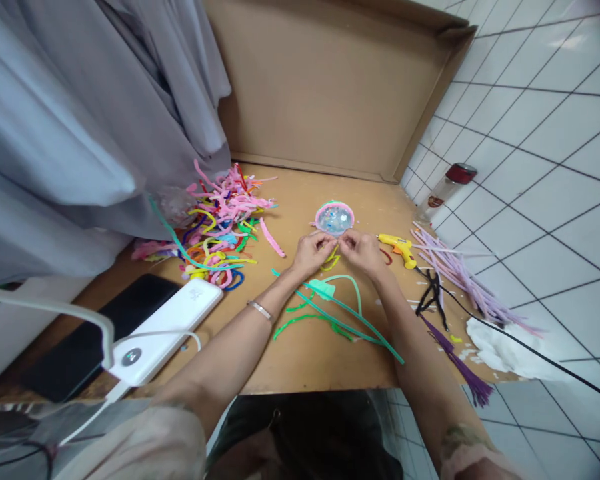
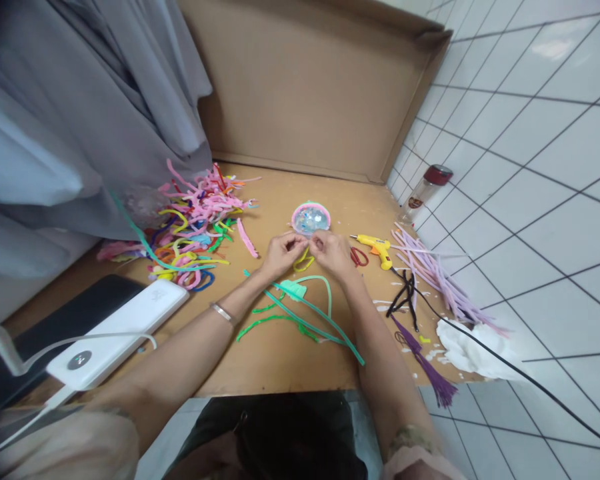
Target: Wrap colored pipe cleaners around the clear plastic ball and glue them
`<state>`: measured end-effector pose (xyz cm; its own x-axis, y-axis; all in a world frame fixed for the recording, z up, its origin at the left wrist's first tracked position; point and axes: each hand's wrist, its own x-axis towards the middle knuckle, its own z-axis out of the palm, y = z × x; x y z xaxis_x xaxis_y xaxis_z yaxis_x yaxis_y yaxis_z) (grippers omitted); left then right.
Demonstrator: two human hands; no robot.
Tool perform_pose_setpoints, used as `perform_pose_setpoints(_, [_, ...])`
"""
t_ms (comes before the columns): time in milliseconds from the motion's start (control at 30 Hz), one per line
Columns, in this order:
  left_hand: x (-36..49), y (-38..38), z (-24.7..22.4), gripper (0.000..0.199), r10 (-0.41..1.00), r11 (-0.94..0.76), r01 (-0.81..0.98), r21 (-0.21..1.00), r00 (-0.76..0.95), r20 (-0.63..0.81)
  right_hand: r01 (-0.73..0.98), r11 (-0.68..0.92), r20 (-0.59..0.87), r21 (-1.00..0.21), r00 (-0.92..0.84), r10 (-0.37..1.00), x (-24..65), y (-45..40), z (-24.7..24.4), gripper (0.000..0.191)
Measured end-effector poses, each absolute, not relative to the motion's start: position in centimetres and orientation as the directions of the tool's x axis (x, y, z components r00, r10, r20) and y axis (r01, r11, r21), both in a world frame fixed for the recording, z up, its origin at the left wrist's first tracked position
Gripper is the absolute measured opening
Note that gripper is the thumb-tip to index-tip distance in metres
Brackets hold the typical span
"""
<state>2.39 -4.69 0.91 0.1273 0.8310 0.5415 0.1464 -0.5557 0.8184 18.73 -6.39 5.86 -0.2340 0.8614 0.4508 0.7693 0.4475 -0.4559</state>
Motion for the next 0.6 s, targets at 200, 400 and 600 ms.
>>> perform_pose_setpoints(200, [1.9,-4.1,0.9,0.050,0.878,-0.470,-0.070,0.880,-0.140,0.458,0.421,0.336,0.404,-0.843,0.080,0.911,19.0,-5.5,5.8,0.014])
perform_pose_setpoints(400, [2.3,-3.9,0.6,0.058,0.932,-0.363,-0.160,0.918,-0.046,0.360,0.353,0.312,0.388,-0.882,0.170,0.906,18.5,-5.7,6.0,0.012])
perform_pose_setpoints(600, [2.4,-4.3,1.5,0.051,0.932,-0.354,-0.108,0.929,-0.116,0.342,0.335,0.256,0.343,-0.907,0.234,0.910,17.4,-5.9,5.9,0.017])
